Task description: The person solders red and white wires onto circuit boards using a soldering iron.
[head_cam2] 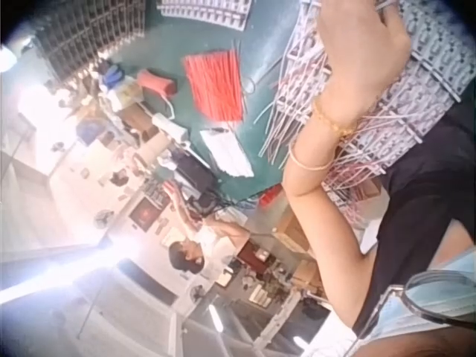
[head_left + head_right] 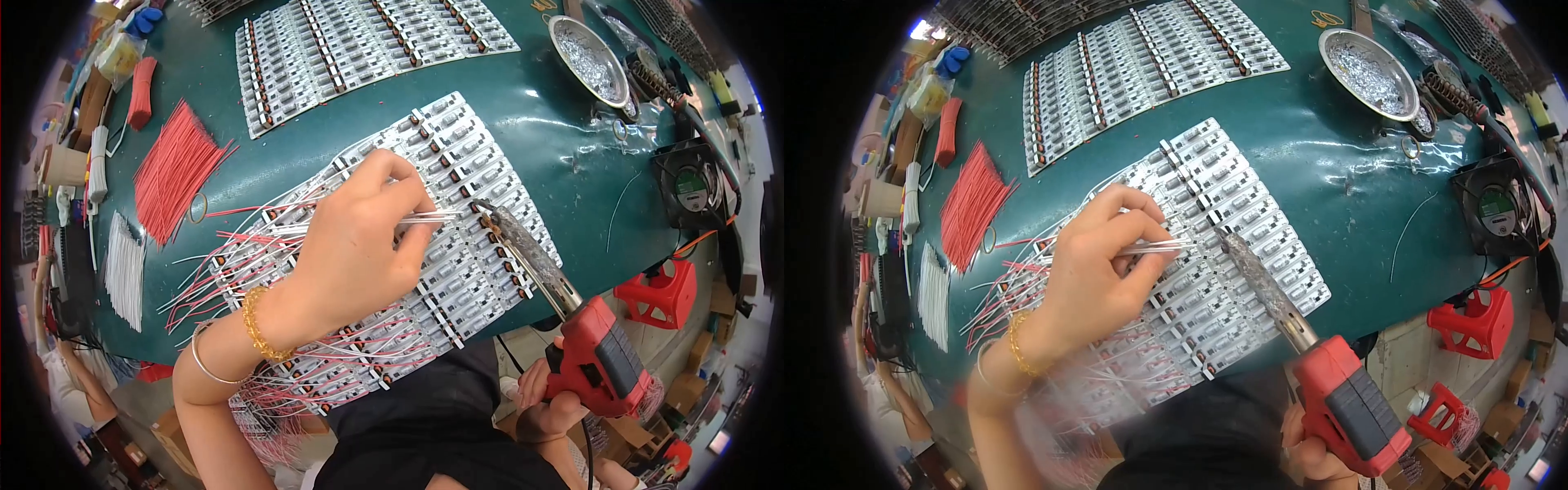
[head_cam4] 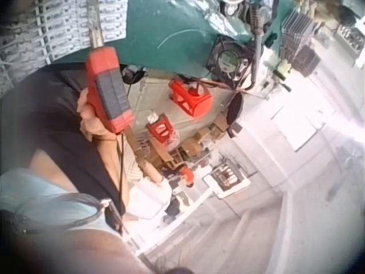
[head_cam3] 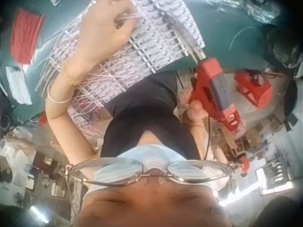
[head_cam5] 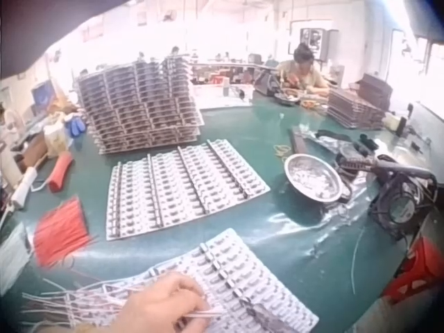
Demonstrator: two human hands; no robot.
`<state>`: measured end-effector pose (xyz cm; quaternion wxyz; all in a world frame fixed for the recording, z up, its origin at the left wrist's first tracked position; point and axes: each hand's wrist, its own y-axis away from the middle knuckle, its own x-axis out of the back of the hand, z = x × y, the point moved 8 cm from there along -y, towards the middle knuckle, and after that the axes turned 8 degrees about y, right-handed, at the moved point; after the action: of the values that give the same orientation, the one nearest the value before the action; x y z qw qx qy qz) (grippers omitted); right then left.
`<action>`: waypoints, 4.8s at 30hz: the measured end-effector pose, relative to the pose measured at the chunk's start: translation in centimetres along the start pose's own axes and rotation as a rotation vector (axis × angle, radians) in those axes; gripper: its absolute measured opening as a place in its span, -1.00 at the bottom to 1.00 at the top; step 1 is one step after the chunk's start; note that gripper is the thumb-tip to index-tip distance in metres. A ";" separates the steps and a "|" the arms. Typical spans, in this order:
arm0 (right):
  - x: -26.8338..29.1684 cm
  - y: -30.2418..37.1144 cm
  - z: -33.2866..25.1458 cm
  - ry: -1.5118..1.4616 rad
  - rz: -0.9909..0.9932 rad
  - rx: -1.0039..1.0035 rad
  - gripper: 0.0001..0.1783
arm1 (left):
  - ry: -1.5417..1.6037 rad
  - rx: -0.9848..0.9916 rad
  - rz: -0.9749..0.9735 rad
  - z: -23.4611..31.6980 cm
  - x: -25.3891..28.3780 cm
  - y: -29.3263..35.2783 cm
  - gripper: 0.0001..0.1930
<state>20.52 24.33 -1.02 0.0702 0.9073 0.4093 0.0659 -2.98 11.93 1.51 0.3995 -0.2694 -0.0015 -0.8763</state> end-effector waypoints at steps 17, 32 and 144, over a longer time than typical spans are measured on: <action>4.0 1.7 3.7 0.218 -0.057 0.033 -0.04 | -0.174 -0.127 0.047 0.4 -1.4 0.4 -0.90; 1.4 1.4 2.6 -0.003 -0.383 -0.098 -0.61 | -0.151 -0.317 0.189 2.1 1.3 0.2 -0.87; 3.1 -4.7 4.0 -0.170 0.323 0.625 -0.43 | -0.306 -0.149 -0.110 -0.7 -7.7 -1.3 -0.78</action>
<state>19.76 29.46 -5.59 -0.1882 0.9401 0.2536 -0.1280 -0.14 18.06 -2.49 0.3248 -0.4281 -0.0124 -0.8433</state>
